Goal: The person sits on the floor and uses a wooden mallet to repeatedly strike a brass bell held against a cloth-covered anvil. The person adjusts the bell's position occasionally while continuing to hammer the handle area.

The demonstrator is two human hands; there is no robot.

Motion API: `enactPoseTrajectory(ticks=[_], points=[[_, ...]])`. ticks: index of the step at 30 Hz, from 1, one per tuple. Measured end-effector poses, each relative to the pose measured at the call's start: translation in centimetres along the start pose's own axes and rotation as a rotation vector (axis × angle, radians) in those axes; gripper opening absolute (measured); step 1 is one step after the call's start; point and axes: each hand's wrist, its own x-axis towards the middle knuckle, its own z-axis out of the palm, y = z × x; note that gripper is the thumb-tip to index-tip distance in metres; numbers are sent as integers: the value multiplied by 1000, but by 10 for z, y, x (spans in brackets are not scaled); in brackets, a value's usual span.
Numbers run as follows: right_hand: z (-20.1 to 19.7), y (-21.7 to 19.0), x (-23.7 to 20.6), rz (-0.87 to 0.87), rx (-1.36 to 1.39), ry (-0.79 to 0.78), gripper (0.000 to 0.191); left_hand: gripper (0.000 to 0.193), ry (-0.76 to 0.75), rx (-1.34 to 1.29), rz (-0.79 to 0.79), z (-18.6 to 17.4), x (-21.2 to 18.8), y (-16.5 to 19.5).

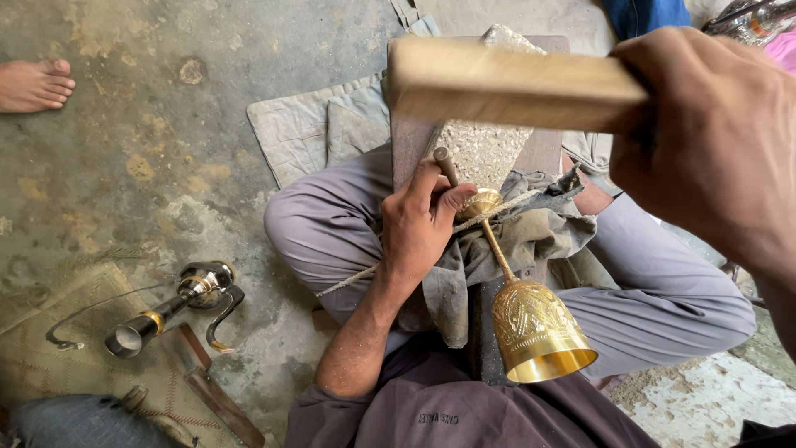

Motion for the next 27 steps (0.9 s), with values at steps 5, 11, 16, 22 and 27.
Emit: enactPoseTrajectory(ticks=[5,11,16,22,27], points=[[7,2,-8,-78,-134,25,22,30,32,-24,29,1,-6,0],[11,-2,-4,-45,-265,-29,15,30,56,-57,-36,3,-8,-1],[2,-5,-3,-107,-404,-100,13,31,68,-127,-58,3,-9,0],[-4,-11,4,-1,-122,-49,25,28,80,-31,-35,4,-11,-2],[-10,-20,4,-115,-358,-37,19,28,60,-134,-52,4,-12,-5]])
